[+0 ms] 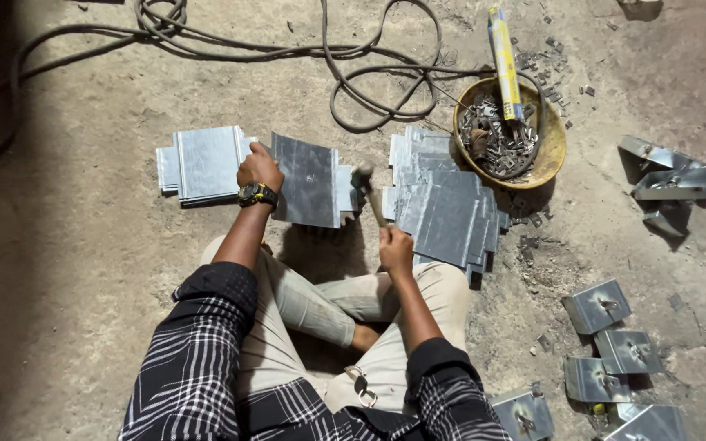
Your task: The person sits on the floor and uses a hammer to repeatedly strike a stack of rectangular metal sheets. They hold the sheets with one hand while striking them with the other, occasionally repositioning the stack.
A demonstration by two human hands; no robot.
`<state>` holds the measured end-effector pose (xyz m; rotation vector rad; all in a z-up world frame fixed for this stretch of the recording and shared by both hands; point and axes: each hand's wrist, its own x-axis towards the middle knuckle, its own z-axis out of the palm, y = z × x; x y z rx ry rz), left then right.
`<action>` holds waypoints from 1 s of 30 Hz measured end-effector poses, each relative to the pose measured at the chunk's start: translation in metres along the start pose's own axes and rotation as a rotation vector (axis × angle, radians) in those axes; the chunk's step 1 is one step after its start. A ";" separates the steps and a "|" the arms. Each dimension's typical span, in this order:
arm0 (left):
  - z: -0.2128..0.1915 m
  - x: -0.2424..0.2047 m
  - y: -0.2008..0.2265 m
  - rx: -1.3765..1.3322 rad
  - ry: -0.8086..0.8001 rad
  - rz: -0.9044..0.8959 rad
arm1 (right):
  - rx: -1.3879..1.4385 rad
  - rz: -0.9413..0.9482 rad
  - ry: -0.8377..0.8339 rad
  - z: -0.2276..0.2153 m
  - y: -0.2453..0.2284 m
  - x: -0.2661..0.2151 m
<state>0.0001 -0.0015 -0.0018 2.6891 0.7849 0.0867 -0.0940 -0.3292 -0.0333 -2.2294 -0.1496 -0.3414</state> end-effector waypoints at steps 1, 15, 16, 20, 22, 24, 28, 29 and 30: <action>0.002 -0.002 -0.001 0.001 -0.002 -0.015 | 0.054 0.081 -0.003 -0.003 0.005 -0.005; -0.001 0.002 0.000 -0.023 0.012 -0.033 | 0.077 0.162 0.000 -0.013 0.004 -0.024; 0.000 0.003 0.000 -0.029 0.001 -0.032 | 0.093 0.211 -0.006 -0.014 0.003 -0.029; 0.003 0.004 0.001 -0.053 -0.053 -0.051 | 0.001 0.151 -0.071 -0.013 0.009 -0.038; 0.005 0.004 -0.003 -0.060 -0.034 -0.060 | -0.063 0.177 -0.070 -0.002 0.013 -0.029; 0.011 0.002 -0.016 -0.103 -0.019 -0.075 | -0.027 0.285 -0.100 0.004 0.019 -0.022; 0.032 -0.009 -0.056 -0.411 -0.183 -0.155 | -0.009 0.482 -0.156 -0.012 0.037 -0.022; 0.038 -0.017 -0.067 -0.552 -0.291 -0.209 | -0.066 0.488 -0.151 -0.019 0.041 -0.026; 0.043 -0.022 -0.073 -0.745 -0.480 -0.285 | -0.106 0.511 -0.139 -0.023 0.044 -0.024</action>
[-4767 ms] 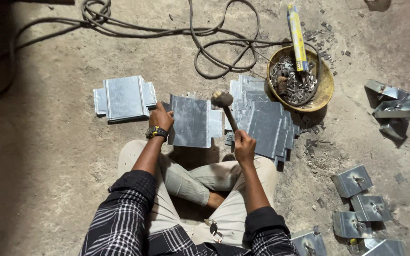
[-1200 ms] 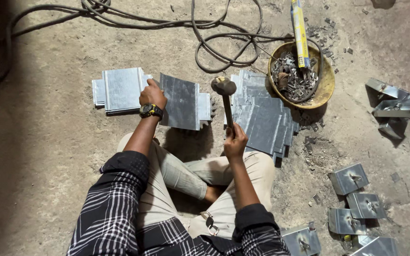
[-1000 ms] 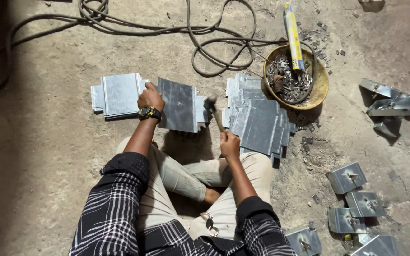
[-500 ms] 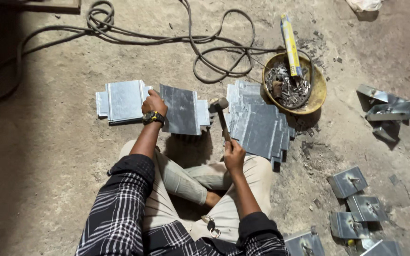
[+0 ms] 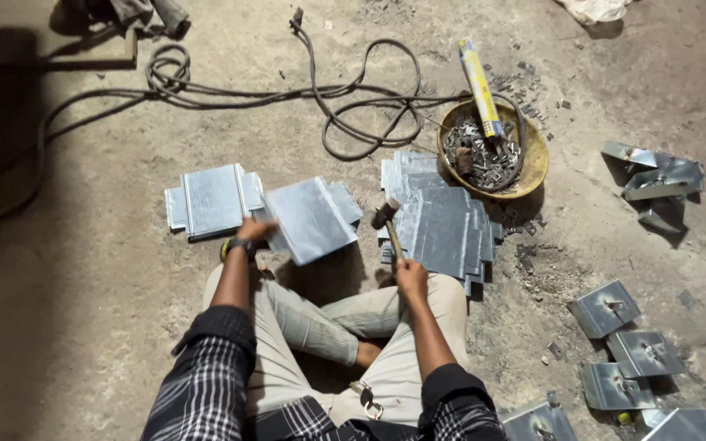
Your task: The person sits on the floor and uses a hammer to repeatedly strike a stack of rectangular metal sheets. They hold the sheets with one hand while striking them with the other, occasionally repositioning the stack.
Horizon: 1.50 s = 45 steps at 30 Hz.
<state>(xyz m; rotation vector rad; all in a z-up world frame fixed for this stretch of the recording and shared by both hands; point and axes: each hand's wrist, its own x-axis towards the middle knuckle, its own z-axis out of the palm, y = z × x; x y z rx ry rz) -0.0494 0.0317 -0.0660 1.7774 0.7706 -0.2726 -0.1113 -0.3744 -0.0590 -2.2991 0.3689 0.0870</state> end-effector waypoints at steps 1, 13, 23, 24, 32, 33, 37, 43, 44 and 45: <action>0.001 -0.002 -0.009 -0.211 -0.170 -0.149 | -0.034 0.027 0.020 -0.005 0.001 0.003; 0.005 -0.034 0.039 0.465 0.254 0.731 | -0.004 0.177 -0.001 -0.002 0.002 0.016; 0.013 -0.053 -0.018 1.148 0.074 1.212 | -0.028 0.149 -0.027 0.004 0.011 0.019; 0.015 -0.048 -0.024 1.126 0.033 1.157 | -0.027 0.141 -0.018 0.005 0.012 0.018; 0.031 -0.028 -0.034 0.946 0.139 0.862 | 0.949 0.572 -0.610 0.020 0.007 0.013; 0.036 -0.028 -0.038 0.854 0.234 0.827 | 0.858 0.554 -0.653 0.023 0.009 0.009; 0.048 -0.020 -0.041 0.453 0.285 0.426 | 0.776 0.740 -0.938 0.033 0.005 -0.004; 0.050 -0.008 -0.045 0.246 0.094 0.205 | 0.525 0.634 -1.086 0.055 -0.015 -0.039; 0.050 -0.005 -0.044 0.209 0.091 0.236 | 0.458 0.556 -1.069 0.059 -0.018 -0.042; 0.049 -0.003 -0.043 0.186 0.094 0.321 | 0.208 0.378 -0.992 0.062 -0.021 -0.043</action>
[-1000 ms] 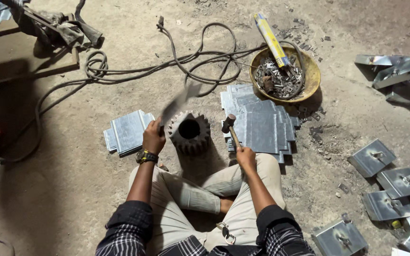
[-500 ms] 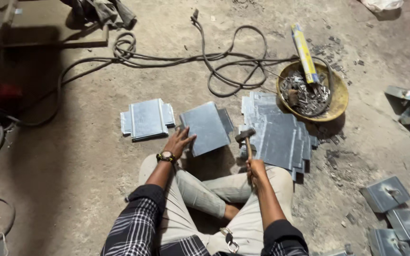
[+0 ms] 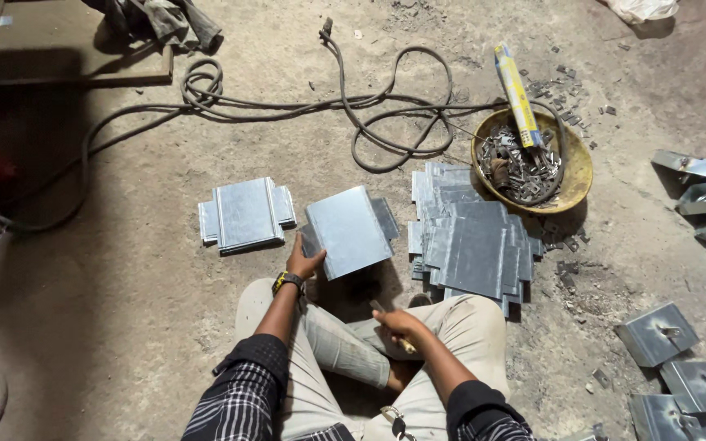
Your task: The person sits on the floor and uses a hammer to repeatedly strike a stack of rectangular metal sheets. They hold the sheets with one hand while striking them with the other, occasionally repositioning the stack.
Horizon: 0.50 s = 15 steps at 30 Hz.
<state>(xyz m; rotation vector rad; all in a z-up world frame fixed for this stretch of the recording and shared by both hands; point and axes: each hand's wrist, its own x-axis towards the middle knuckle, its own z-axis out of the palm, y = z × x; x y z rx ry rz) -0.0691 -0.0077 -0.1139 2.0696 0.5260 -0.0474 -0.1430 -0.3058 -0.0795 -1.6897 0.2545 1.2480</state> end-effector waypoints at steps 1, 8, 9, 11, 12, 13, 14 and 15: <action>-0.002 0.001 -0.001 -0.041 0.015 0.078 | -0.277 -0.055 0.121 0.006 -0.003 0.002; -0.012 0.007 -0.007 0.256 0.166 0.063 | -0.632 -0.030 0.588 -0.020 -0.058 -0.083; -0.027 0.012 -0.006 0.200 0.330 0.231 | -0.259 -0.278 0.623 -0.039 -0.073 -0.123; -0.065 0.013 -0.011 0.118 0.562 0.429 | 0.198 -1.304 0.247 -0.087 -0.086 -0.217; -0.088 0.011 -0.017 0.110 0.593 0.383 | 0.087 -1.225 0.403 -0.117 -0.090 -0.261; -0.106 -0.003 -0.030 0.101 0.607 0.333 | 0.030 -1.166 0.527 -0.141 -0.086 -0.298; -0.122 -0.017 -0.042 0.100 0.605 0.259 | -0.015 -1.141 0.615 -0.150 -0.080 -0.316; -0.135 -0.031 -0.052 0.094 0.591 0.198 | -0.065 -1.067 0.690 -0.157 -0.077 -0.317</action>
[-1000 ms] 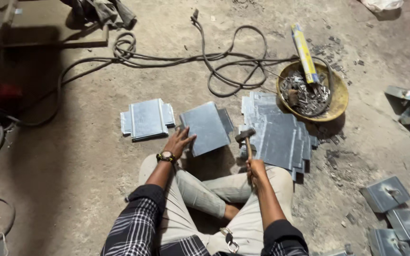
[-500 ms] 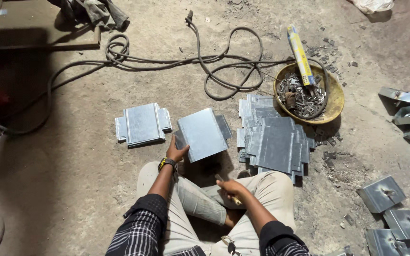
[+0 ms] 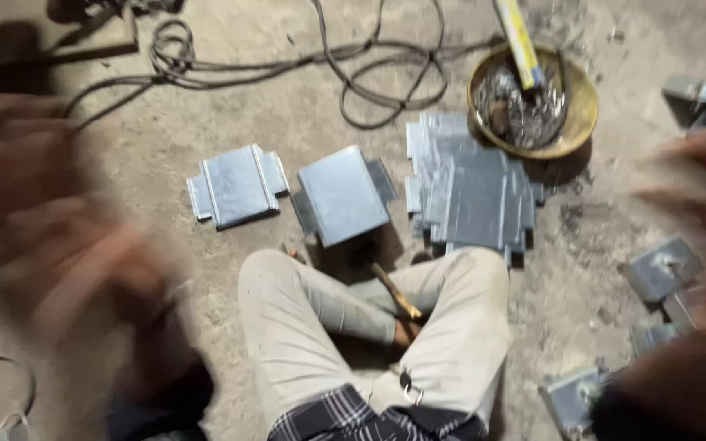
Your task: The person sits on the floor and uses a hammer to repeatedly strike a stack of rectangular metal sheets. They hold the sheets with one hand while striking them with the other, occasionally repositioning the stack.
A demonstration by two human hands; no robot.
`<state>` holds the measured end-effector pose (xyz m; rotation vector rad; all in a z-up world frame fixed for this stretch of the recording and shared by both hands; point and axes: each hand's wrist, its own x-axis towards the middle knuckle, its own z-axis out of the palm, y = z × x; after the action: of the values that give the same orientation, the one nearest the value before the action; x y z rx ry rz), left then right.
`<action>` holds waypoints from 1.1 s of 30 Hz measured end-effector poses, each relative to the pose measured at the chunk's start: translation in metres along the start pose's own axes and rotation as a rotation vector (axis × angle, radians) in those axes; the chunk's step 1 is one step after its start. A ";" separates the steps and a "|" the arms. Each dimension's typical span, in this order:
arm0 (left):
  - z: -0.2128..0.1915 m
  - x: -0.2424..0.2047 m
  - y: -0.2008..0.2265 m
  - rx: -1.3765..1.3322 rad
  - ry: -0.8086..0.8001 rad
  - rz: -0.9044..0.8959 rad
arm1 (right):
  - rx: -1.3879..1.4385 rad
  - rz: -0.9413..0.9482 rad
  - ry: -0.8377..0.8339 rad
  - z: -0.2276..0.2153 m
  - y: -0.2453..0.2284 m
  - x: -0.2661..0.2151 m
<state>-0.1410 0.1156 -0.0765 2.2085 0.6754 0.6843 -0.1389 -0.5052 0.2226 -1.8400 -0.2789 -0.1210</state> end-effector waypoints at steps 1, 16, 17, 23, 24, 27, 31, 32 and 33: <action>-0.021 -0.007 -0.009 0.011 -0.013 -0.055 | -0.106 0.056 0.022 0.009 0.009 -0.012; -0.168 -0.051 -0.018 -0.133 0.153 -0.412 | -0.633 0.315 -0.168 0.083 0.068 0.032; -0.180 -0.050 -0.018 -0.135 0.172 -0.425 | -0.626 0.302 -0.183 0.086 0.067 0.038; -0.235 0.019 0.031 -0.157 0.209 -0.338 | -0.548 0.292 -0.142 0.107 0.053 0.043; -0.254 0.051 0.046 -0.150 0.208 -0.290 | -0.508 0.298 -0.112 0.124 0.048 0.048; -0.291 0.129 0.090 -0.166 0.211 -0.146 | -0.405 0.288 -0.023 0.158 0.038 0.067; -0.299 0.084 0.069 -0.210 0.228 -0.187 | -0.463 0.293 -0.102 0.156 0.047 0.064; -0.299 0.064 0.059 -0.218 0.233 -0.217 | -0.501 0.290 -0.128 0.151 0.052 0.062; -0.299 0.043 0.051 -0.232 0.237 -0.246 | -0.535 0.300 -0.157 0.146 0.057 0.058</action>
<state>-0.2886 0.2541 0.1536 1.8123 0.9208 0.8573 -0.0772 -0.3729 0.1414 -2.4052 -0.0761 0.1761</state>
